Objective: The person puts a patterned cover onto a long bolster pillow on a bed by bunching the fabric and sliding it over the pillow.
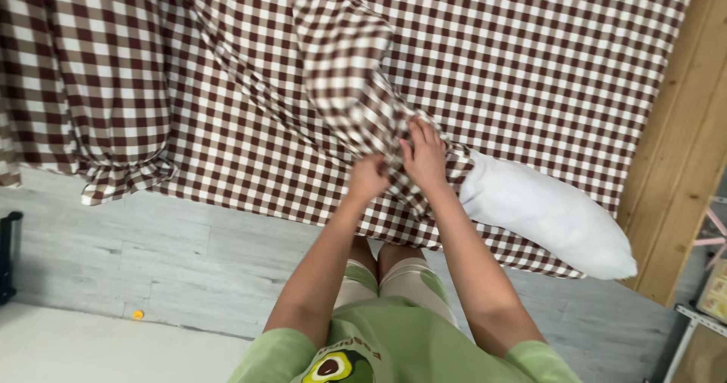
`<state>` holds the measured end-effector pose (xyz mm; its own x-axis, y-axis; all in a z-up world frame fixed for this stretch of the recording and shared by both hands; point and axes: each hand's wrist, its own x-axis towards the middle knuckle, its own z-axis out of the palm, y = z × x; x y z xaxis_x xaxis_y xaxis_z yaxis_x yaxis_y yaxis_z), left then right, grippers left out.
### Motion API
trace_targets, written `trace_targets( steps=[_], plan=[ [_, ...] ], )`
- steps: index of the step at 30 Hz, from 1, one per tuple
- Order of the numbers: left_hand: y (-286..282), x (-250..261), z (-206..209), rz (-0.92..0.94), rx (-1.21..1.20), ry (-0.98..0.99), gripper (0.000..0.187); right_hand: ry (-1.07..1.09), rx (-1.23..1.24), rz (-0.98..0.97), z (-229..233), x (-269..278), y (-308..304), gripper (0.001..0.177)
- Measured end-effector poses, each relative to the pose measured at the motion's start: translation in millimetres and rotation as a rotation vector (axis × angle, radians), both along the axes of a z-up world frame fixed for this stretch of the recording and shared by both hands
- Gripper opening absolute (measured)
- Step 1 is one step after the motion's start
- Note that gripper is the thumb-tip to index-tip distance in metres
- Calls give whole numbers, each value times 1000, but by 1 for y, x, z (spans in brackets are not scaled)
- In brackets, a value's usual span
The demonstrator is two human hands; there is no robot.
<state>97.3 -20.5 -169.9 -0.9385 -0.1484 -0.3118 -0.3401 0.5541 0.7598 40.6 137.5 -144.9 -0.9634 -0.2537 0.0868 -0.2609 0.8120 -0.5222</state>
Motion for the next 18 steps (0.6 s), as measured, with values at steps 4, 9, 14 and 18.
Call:
trace_targets(
  steps=[4, 9, 14, 18],
  plan=[
    [3, 14, 10, -97, 142, 41, 22, -145, 66, 18, -15, -9, -11, 59],
    [-23, -1, -14, 515, -201, 376, 47, -323, 84, 76, -9, 14, 10, 22],
    [-17, -4, -45, 457, -4, 120, 18, -433, 169, 16, 8, 24, 30, 28],
    [21, -2, -8, 226, 193, 170, 9, -270, 226, 111, 2, 22, 24, 142]
  ],
)
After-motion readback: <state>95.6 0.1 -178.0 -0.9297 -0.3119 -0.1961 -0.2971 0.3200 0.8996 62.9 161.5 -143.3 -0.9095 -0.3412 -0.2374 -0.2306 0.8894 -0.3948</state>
